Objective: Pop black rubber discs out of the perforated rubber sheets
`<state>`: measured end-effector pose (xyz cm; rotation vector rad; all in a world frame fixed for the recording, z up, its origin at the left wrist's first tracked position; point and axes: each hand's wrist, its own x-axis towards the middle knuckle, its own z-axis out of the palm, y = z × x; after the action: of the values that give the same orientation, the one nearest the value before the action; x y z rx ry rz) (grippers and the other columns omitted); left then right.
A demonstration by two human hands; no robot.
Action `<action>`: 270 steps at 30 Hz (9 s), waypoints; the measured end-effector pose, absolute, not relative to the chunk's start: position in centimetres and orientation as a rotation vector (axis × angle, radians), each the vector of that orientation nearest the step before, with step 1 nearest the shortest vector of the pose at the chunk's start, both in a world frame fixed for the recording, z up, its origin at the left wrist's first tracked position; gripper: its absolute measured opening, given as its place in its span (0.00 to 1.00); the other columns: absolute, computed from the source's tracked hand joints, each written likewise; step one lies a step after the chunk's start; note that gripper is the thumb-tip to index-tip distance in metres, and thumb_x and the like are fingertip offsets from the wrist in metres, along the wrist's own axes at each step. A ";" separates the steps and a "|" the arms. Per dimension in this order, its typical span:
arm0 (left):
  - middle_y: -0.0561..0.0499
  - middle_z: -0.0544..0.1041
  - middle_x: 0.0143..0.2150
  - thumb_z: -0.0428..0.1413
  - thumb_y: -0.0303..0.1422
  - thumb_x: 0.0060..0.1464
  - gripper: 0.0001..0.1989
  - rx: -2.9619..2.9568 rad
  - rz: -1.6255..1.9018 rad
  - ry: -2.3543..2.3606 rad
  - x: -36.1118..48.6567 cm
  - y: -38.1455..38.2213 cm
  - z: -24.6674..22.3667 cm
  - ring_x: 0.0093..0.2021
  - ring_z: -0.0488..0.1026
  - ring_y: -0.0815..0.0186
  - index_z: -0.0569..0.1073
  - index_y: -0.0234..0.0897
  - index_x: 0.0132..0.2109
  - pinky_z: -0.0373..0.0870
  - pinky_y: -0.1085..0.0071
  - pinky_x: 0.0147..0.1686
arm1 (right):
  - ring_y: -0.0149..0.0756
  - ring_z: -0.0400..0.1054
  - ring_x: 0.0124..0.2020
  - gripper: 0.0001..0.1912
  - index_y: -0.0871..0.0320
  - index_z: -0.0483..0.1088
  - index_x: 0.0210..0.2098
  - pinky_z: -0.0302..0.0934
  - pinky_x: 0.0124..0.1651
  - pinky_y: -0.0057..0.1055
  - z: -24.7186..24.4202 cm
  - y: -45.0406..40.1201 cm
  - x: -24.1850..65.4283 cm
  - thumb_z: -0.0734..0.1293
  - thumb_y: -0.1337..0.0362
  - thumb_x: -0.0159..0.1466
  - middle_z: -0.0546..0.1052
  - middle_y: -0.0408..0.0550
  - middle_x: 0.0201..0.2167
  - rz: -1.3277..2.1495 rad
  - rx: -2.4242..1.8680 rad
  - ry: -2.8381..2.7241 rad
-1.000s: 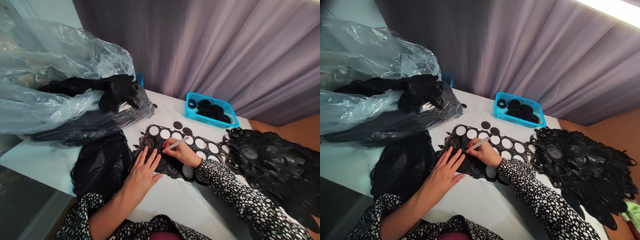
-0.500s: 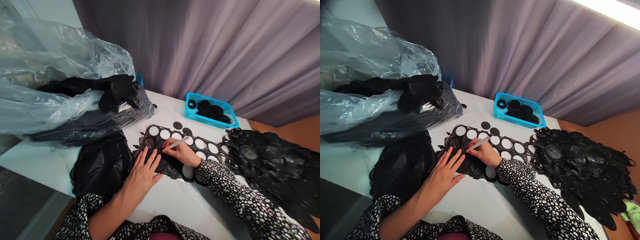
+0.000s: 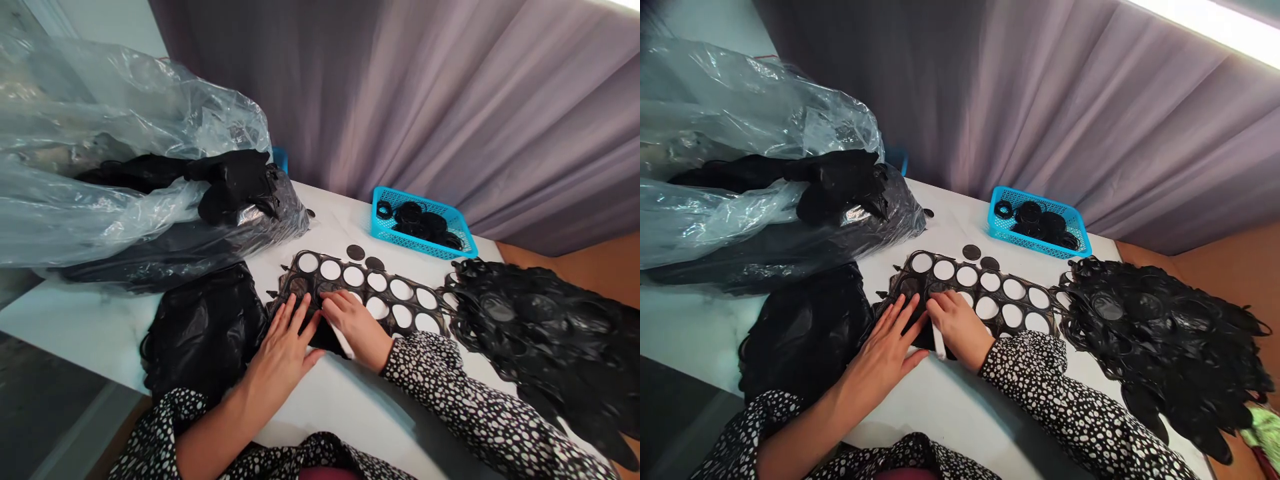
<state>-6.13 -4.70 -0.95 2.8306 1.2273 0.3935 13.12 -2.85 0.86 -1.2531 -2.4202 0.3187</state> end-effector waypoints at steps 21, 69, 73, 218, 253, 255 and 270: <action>0.28 0.58 0.67 0.64 0.44 0.53 0.37 2.801 0.388 1.297 -6.1 -5.3 -0.5 0.67 0.57 0.41 0.64 0.31 0.64 0.64 0.49 0.60 | 0.36 0.70 0.27 0.07 0.56 0.62 0.28 0.58 0.31 0.29 6.2 7.0 18.3 0.61 0.67 0.63 0.80 0.51 0.32 -0.006 -1.598 -1.813; 0.36 0.67 0.64 0.50 0.44 0.65 0.26 2.751 0.605 1.387 -9.3 -6.0 0.0 0.64 0.63 0.51 0.66 0.29 0.62 0.65 0.55 0.62 | 0.35 0.69 0.30 0.06 0.55 0.63 0.31 0.59 0.33 0.29 4.4 3.9 15.6 0.60 0.66 0.66 0.78 0.48 0.34 0.306 -1.461 -1.893; 0.38 0.73 0.57 0.50 0.38 0.66 0.19 2.774 0.605 1.394 -10.1 -8.1 0.3 0.60 0.69 0.54 0.71 0.29 0.56 0.64 0.55 0.62 | 0.37 0.70 0.35 0.05 0.56 0.66 0.35 0.62 0.38 0.31 3.1 0.1 10.6 0.60 0.69 0.67 0.76 0.48 0.34 0.548 -1.256 -2.152; 0.42 0.71 0.58 0.49 0.28 0.64 0.14 2.817 0.761 0.666 1.1 -7.6 1.4 0.62 0.65 0.55 0.71 0.36 0.55 0.67 0.55 0.59 | 0.48 0.67 0.40 0.17 0.55 0.65 0.23 0.62 0.40 0.42 4.9 -18.4 41.4 0.61 0.49 0.60 0.74 0.58 0.36 -0.498 -2.164 -1.070; 0.44 0.62 0.67 0.55 0.35 0.62 0.22 2.810 0.331 0.457 6.4 -8.8 -0.5 0.70 0.53 0.52 0.65 0.37 0.62 0.60 0.53 0.64 | 0.41 0.69 0.45 0.05 0.55 0.68 0.38 0.67 0.46 0.39 -0.5 -17.4 25.3 0.61 0.69 0.68 0.75 0.52 0.45 0.319 -1.635 -1.867; 0.44 0.58 0.69 0.55 0.34 0.62 0.21 2.775 0.333 0.468 6.4 -8.6 -0.3 0.71 0.49 0.51 0.65 0.39 0.61 0.59 0.53 0.64 | 0.44 0.68 0.47 0.08 0.56 0.69 0.42 0.67 0.48 0.41 -0.7 -17.3 25.3 0.59 0.70 0.69 0.76 0.54 0.47 0.171 -1.647 -2.019; 0.37 0.64 0.65 0.59 0.35 0.59 0.27 2.789 0.279 0.444 7.7 -6.3 1.6 0.66 0.60 0.50 0.62 0.35 0.63 0.63 0.54 0.61 | 0.38 0.72 0.35 0.09 0.57 0.71 0.31 0.63 0.40 0.32 3.0 -12.7 33.5 0.63 0.60 0.65 0.79 0.47 0.33 0.400 -1.788 -1.362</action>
<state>7.69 -6.31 1.61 2.7891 0.4438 0.2792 33.47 -12.66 3.00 -1.7881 -1.3616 0.4002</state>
